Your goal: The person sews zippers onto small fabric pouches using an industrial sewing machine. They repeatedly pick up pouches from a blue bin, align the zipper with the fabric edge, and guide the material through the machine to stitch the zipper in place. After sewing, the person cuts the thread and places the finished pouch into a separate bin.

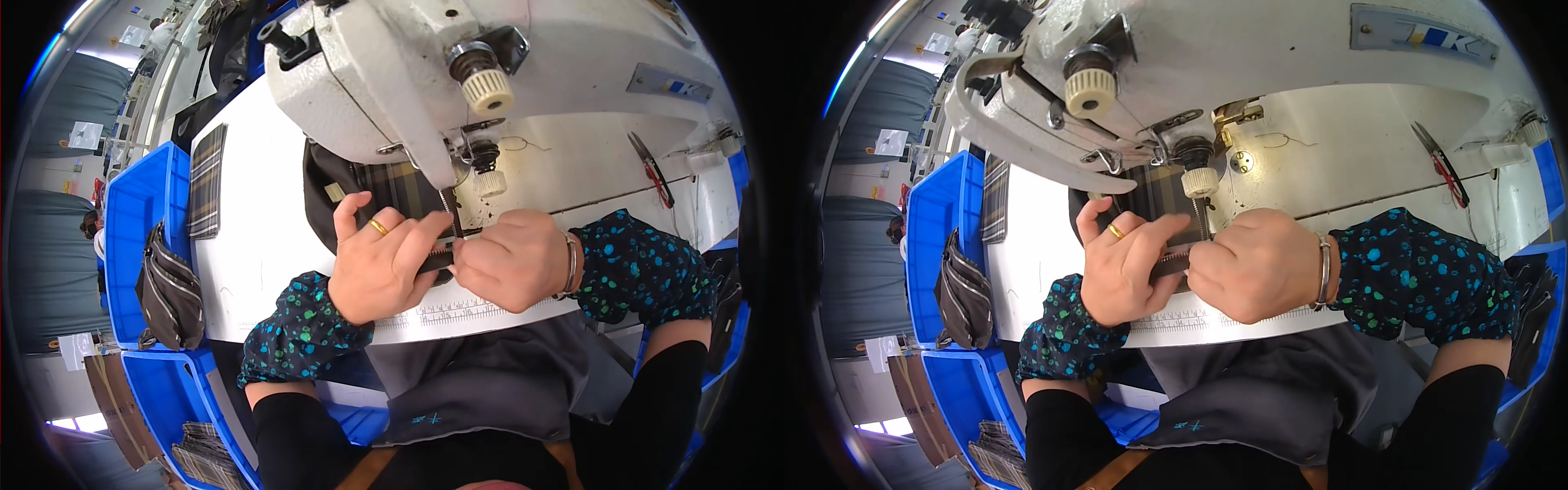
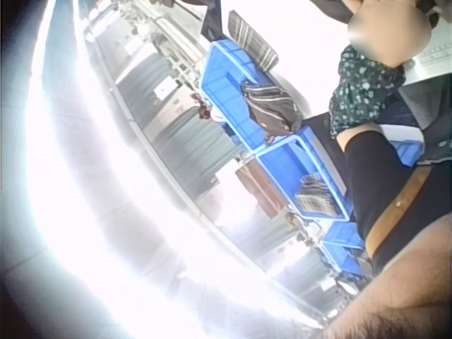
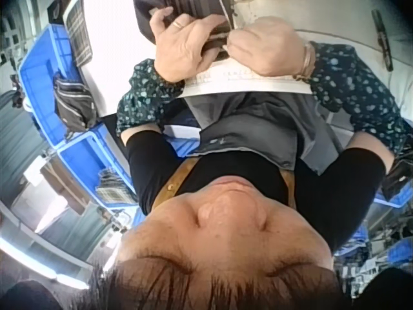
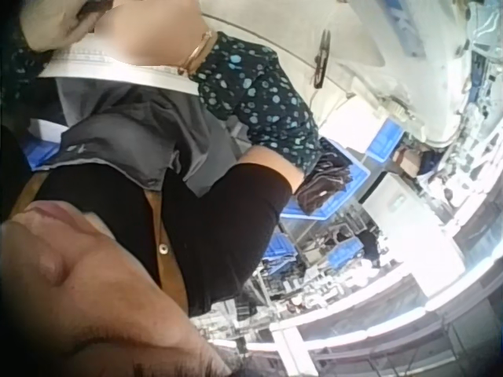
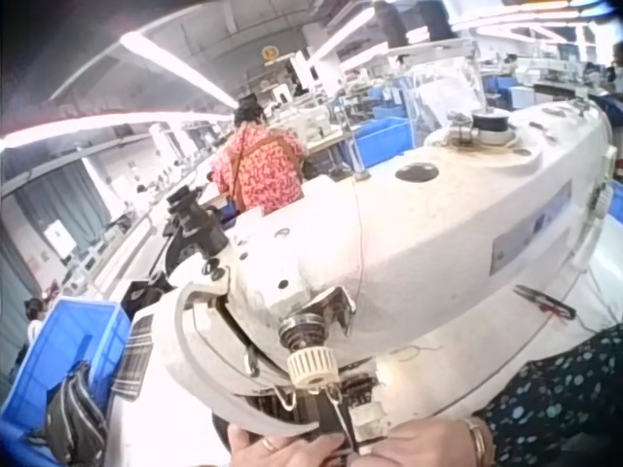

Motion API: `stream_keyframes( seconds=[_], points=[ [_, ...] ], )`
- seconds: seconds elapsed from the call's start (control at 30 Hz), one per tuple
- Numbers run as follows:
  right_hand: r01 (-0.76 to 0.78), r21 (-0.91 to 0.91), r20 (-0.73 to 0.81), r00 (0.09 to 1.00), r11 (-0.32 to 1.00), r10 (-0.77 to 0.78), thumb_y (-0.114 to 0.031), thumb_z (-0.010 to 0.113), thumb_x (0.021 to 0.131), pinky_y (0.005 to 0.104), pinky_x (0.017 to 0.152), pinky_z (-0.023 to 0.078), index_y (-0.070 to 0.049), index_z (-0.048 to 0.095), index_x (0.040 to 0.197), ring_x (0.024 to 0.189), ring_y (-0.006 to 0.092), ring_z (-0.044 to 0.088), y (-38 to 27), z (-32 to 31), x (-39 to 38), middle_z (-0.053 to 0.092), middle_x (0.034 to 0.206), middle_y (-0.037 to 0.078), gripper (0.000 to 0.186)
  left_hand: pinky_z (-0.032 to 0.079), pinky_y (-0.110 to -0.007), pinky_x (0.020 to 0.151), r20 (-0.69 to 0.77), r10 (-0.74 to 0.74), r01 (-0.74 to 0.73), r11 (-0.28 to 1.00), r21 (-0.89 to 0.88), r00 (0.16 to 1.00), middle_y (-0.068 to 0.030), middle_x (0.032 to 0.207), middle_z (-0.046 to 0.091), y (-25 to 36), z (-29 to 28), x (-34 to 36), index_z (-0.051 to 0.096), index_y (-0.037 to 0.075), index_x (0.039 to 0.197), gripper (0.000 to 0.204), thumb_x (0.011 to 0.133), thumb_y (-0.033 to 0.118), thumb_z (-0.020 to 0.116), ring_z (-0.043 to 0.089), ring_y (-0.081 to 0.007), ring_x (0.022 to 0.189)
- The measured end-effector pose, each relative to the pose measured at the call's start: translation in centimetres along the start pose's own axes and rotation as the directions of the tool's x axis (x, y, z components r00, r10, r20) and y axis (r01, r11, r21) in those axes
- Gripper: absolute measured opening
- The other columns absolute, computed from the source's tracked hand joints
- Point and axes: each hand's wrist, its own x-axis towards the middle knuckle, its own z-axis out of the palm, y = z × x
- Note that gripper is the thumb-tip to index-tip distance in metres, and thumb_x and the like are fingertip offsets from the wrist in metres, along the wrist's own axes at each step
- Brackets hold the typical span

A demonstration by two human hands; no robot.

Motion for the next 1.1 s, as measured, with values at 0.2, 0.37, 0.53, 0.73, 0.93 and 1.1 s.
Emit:
stream_keyframes(
  seconds=[0.2,0.37,0.53,0.73,0.93,1.1],
  points=[
    [-0.058,-0.012,-0.041,0.998,0.998,0.058,-0.013,0.071,0.069,0.0283,0.047,0.039,-0.010,0.066,0.074,0.054,0.0122,0.051,-0.4,0.4,0.1,0.046,0.070,-0.001,0.007,0.038,-0.042,0.096,-0.199,0.237,-0.221,0.970,0.097,0.951,0.0073,0.073,0.047,-1.8,0.7,-1.1,0.080,0.016,0.100,0.029,0.070,0.016,0.079,0.050,-0.0116,0.069],
    [-0.138,-0.104,0.086,0.985,0.985,0.147,-0.012,0.071,0.068,0.0279,0.045,0.038,-0.008,0.064,0.072,0.053,0.0111,0.052,-2.3,-0.2,0.0,0.045,0.066,-0.001,0.009,0.040,-0.044,0.100,-0.083,0.245,-0.233,0.963,0.134,0.966,0.0066,0.075,0.049,-1.3,-0.4,-1.0,0.080,0.017,0.099,0.028,0.072,0.015,0.076,0.052,-0.0113,0.074],
    [-0.097,-0.226,0.299,0.940,0.969,0.164,-0.012,0.071,0.068,0.0297,0.044,0.038,-0.007,0.061,0.067,0.050,0.0113,0.051,-3.9,-0.1,-1.0,0.043,0.060,-0.001,0.011,0.029,-0.052,0.113,0.099,0.121,-0.126,0.991,0.041,0.988,0.0079,0.098,0.073,0.4,-0.5,-1.0,0.083,0.015,0.098,0.025,0.074,0.015,0.076,0.062,-0.0130,0.095],
    [-0.073,-0.062,0.304,0.949,0.995,0.088,-0.012,0.073,0.069,0.0299,0.044,0.039,-0.004,0.065,0.069,0.049,0.0134,0.055,-4.3,-0.9,-0.5,0.051,0.061,0.002,0.010,0.030,-0.055,0.112,0.176,0.075,-0.071,0.997,-0.028,0.982,0.0047,0.116,0.078,0.8,-0.9,-1.3,0.081,0.013,0.103,0.025,0.079,0.014,0.076,0.064,-0.0149,0.103],
    [-0.142,-0.060,0.379,0.913,0.988,0.154,-0.013,0.071,0.073,0.0304,0.043,0.043,-0.001,0.070,0.076,0.049,0.0143,0.060,-3.8,-0.6,-0.7,0.058,0.062,0.004,0.012,0.035,-0.057,0.110,0.181,0.058,-0.040,0.994,-0.105,0.982,0.0004,0.116,0.077,0.8,-0.9,-1.1,0.077,0.009,0.103,0.024,0.079,0.013,0.072,0.064,-0.0174,0.104],
    [-0.158,0.004,0.447,0.883,0.987,0.140,-0.013,0.070,0.075,0.0315,0.043,0.045,0.004,0.073,0.086,0.049,0.0157,0.062,-3.7,-1.2,-0.1,0.058,0.060,0.004,0.020,0.035,-0.053,0.110,0.161,0.044,-0.031,0.996,-0.081,0.986,0.0016,0.116,0.078,1.4,-0.7,-1.2,0.079,0.010,0.105,0.023,0.082,0.015,0.077,0.066,-0.0152,0.098]
  ],
)
